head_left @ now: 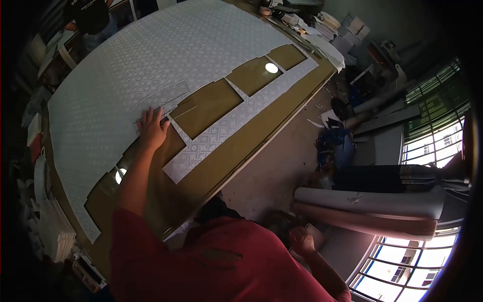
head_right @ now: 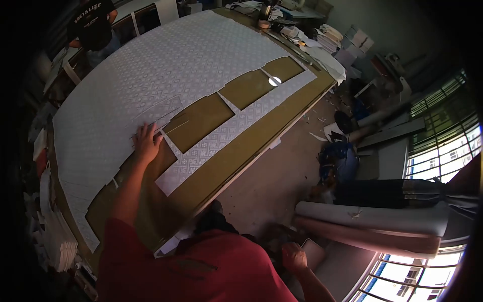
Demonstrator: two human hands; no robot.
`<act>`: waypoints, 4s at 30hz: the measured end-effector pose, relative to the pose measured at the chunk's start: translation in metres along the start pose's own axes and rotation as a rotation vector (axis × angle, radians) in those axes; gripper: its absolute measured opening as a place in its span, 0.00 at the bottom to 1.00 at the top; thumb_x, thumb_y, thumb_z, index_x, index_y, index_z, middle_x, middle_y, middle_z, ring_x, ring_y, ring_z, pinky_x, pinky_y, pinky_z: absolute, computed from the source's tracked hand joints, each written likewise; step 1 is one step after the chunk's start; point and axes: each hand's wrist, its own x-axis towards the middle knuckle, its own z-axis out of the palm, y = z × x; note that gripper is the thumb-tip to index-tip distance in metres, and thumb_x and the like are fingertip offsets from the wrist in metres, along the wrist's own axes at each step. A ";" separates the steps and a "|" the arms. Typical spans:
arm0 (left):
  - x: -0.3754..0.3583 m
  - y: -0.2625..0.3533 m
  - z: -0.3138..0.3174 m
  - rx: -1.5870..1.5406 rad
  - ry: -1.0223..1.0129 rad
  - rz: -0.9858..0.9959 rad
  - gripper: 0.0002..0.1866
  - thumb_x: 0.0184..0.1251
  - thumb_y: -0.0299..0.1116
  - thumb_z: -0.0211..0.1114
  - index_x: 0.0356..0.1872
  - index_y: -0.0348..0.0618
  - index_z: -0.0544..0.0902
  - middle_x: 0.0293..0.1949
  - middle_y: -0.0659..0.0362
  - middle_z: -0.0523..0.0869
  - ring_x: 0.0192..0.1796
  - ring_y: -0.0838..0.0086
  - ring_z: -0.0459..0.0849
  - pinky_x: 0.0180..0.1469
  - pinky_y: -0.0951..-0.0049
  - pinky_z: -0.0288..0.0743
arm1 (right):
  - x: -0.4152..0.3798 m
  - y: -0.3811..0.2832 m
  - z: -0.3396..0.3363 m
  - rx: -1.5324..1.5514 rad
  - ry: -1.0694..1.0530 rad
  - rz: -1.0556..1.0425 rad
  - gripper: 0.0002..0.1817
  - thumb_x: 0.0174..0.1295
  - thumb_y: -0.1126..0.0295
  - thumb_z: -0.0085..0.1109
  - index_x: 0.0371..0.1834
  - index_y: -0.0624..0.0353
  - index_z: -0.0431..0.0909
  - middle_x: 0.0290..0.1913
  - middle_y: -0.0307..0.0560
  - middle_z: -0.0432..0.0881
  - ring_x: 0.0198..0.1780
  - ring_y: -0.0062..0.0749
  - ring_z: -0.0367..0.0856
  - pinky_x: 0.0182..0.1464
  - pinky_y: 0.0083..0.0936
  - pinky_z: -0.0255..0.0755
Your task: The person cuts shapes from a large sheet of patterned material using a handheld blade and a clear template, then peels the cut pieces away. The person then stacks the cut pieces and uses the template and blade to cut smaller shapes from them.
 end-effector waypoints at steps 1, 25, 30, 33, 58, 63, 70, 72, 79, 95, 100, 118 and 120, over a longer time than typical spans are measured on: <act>0.015 -0.011 0.003 0.010 0.042 0.018 0.35 0.78 0.59 0.60 0.80 0.57 0.69 0.82 0.45 0.63 0.83 0.42 0.59 0.78 0.27 0.50 | 0.017 0.000 -0.006 -0.013 0.047 0.021 0.06 0.66 0.73 0.59 0.42 0.56 0.84 0.46 0.52 0.87 0.48 0.55 0.85 0.49 0.47 0.80; -0.013 0.198 0.011 -0.410 0.184 -0.238 0.35 0.72 0.34 0.69 0.77 0.41 0.67 0.77 0.39 0.66 0.82 0.38 0.59 0.81 0.41 0.55 | 0.496 0.067 -0.138 0.412 0.284 -0.174 0.12 0.65 0.82 0.62 0.50 0.61 0.84 0.41 0.54 0.87 0.36 0.45 0.90 0.38 0.36 0.84; -0.042 0.233 0.026 -0.200 0.218 -0.275 0.33 0.72 0.34 0.68 0.76 0.40 0.70 0.75 0.40 0.69 0.80 0.39 0.62 0.80 0.41 0.57 | 0.587 0.092 -0.164 0.463 0.346 -0.509 0.10 0.64 0.82 0.63 0.47 0.61 0.85 0.39 0.55 0.86 0.39 0.49 0.89 0.38 0.38 0.83; -0.037 0.246 0.023 -0.087 0.273 -0.354 0.29 0.73 0.35 0.67 0.72 0.40 0.74 0.74 0.40 0.71 0.78 0.39 0.64 0.79 0.41 0.58 | 0.599 0.096 -0.163 0.497 0.314 -0.487 0.11 0.63 0.82 0.64 0.47 0.61 0.85 0.40 0.55 0.85 0.39 0.53 0.88 0.39 0.40 0.82; -0.031 0.366 0.029 -0.345 0.383 -0.324 0.27 0.73 0.28 0.67 0.71 0.39 0.74 0.69 0.42 0.76 0.73 0.44 0.73 0.76 0.47 0.67 | 0.700 0.255 -0.289 0.341 0.563 -0.268 0.10 0.67 0.78 0.65 0.51 0.60 0.85 0.46 0.50 0.89 0.37 0.36 0.90 0.41 0.29 0.83; 0.054 0.460 0.060 -0.307 0.340 -0.216 0.28 0.71 0.27 0.68 0.71 0.39 0.73 0.69 0.42 0.75 0.75 0.43 0.71 0.78 0.44 0.64 | 0.880 0.331 -0.339 0.162 0.561 -0.207 0.11 0.67 0.66 0.64 0.49 0.56 0.88 0.49 0.56 0.89 0.44 0.52 0.91 0.48 0.46 0.83; 0.133 0.517 0.099 -0.182 0.294 -0.278 0.29 0.71 0.35 0.68 0.71 0.39 0.74 0.69 0.42 0.75 0.75 0.41 0.70 0.77 0.38 0.60 | 1.041 0.338 -0.327 -0.158 0.282 -0.343 0.17 0.67 0.62 0.63 0.57 0.55 0.85 0.56 0.61 0.86 0.57 0.56 0.86 0.59 0.46 0.81; 0.137 0.523 0.098 -0.101 0.243 -0.304 0.28 0.70 0.35 0.68 0.70 0.39 0.76 0.69 0.41 0.75 0.75 0.40 0.70 0.77 0.39 0.61 | 1.061 0.333 -0.319 -0.303 0.286 -0.501 0.17 0.68 0.62 0.63 0.56 0.56 0.84 0.56 0.60 0.84 0.58 0.56 0.85 0.59 0.46 0.81; 0.147 0.533 0.086 -0.067 0.199 -0.346 0.26 0.67 0.33 0.68 0.66 0.38 0.78 0.69 0.40 0.75 0.73 0.39 0.71 0.75 0.40 0.63 | 1.075 0.276 -0.342 -0.173 0.304 -0.330 0.13 0.69 0.66 0.58 0.49 0.60 0.85 0.54 0.59 0.83 0.57 0.56 0.84 0.58 0.47 0.81; 0.146 0.537 0.084 -0.084 0.188 -0.431 0.30 0.64 0.39 0.73 0.68 0.46 0.78 0.70 0.47 0.75 0.76 0.44 0.69 0.79 0.38 0.58 | 1.026 0.176 -0.305 0.182 0.214 -0.999 0.11 0.63 0.75 0.68 0.49 0.57 0.85 0.50 0.55 0.86 0.53 0.57 0.84 0.56 0.46 0.79; 0.144 0.541 0.076 -0.112 0.197 -0.467 0.30 0.64 0.38 0.74 0.68 0.48 0.79 0.71 0.49 0.75 0.77 0.48 0.69 0.81 0.40 0.58 | 0.961 0.155 -0.277 0.208 0.033 -1.102 0.13 0.66 0.74 0.68 0.52 0.59 0.83 0.55 0.53 0.84 0.59 0.53 0.81 0.61 0.44 0.76; 0.129 0.530 0.083 -0.221 0.350 -0.370 0.26 0.70 0.44 0.70 0.64 0.44 0.81 0.68 0.46 0.78 0.76 0.46 0.70 0.81 0.38 0.55 | 0.902 0.322 -0.313 -0.459 0.375 -0.437 0.11 0.74 0.61 0.56 0.49 0.54 0.81 0.51 0.47 0.83 0.56 0.51 0.81 0.60 0.47 0.72; 0.129 0.532 0.081 -0.221 0.359 -0.350 0.25 0.70 0.44 0.70 0.64 0.43 0.81 0.67 0.46 0.79 0.75 0.46 0.71 0.81 0.38 0.56 | 0.893 0.325 -0.317 -0.535 0.381 -0.433 0.12 0.74 0.60 0.57 0.51 0.55 0.81 0.50 0.49 0.83 0.56 0.51 0.82 0.59 0.48 0.74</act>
